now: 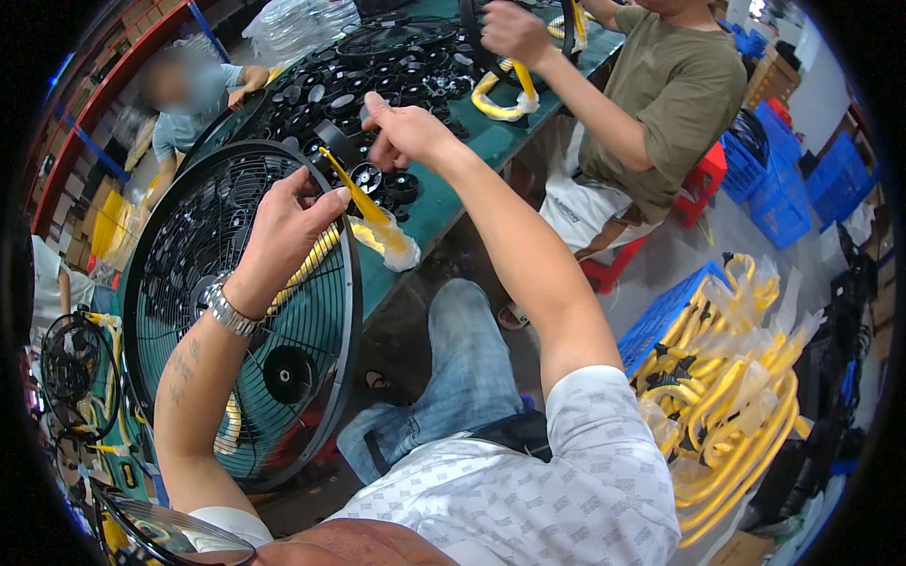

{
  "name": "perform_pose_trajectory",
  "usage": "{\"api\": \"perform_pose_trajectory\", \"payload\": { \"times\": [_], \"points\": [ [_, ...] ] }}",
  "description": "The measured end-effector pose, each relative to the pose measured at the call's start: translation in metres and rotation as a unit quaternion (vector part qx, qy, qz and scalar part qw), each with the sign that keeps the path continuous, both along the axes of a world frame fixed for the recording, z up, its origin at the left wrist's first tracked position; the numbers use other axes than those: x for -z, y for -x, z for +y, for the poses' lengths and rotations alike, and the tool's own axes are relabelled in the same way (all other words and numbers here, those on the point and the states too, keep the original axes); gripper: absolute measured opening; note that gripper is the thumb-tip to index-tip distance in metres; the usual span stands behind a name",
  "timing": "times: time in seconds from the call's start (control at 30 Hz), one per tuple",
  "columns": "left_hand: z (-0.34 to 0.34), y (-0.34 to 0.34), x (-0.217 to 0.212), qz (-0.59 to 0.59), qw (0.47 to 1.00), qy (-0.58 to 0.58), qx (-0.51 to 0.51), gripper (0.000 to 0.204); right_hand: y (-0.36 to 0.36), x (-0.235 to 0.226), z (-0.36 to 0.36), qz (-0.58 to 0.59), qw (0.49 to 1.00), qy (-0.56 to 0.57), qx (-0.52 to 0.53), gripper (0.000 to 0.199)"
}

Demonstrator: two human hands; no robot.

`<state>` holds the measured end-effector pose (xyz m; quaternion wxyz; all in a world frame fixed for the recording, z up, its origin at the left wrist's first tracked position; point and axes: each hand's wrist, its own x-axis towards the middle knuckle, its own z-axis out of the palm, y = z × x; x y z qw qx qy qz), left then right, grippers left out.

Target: The recorder is assembling a black industrial fan by attaching the protective grate and components.

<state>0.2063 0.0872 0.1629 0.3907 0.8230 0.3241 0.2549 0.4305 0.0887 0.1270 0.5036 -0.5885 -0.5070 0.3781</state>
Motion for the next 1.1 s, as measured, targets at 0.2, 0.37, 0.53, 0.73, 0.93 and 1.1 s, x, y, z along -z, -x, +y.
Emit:
{"api": "perform_pose_trajectory", "payload": {
  "times": [0.2,0.37,0.53,0.73,0.93,1.1],
  "points": [
    [0.003,-0.002,0.009,-0.059,0.998,-0.030,0.016,0.036,0.000,0.000,-0.002,0.043,0.997,-0.056,-0.021,0.072],
    [0.005,-0.001,0.012,-0.051,0.996,-0.070,0.004,0.039,0.003,-0.001,0.000,0.077,0.990,-0.098,-0.071,0.071],
    [0.008,0.001,0.007,0.009,0.998,-0.064,0.000,0.052,-0.005,-0.004,-0.001,-0.038,0.992,-0.107,0.048,0.060],
    [0.003,0.042,-0.004,0.094,0.990,-0.085,0.053,0.055,0.010,-0.032,-0.027,-0.089,0.972,-0.210,0.055,0.038],
    [-0.050,0.126,-0.008,0.281,0.912,-0.203,0.220,0.058,0.055,-0.080,-0.063,-0.130,0.947,-0.295,-0.001,0.031],
    [-0.082,0.153,-0.007,0.317,0.895,-0.222,0.221,0.054,0.136,-0.119,-0.068,-0.269,0.875,-0.395,-0.079,0.025]
  ]
}}
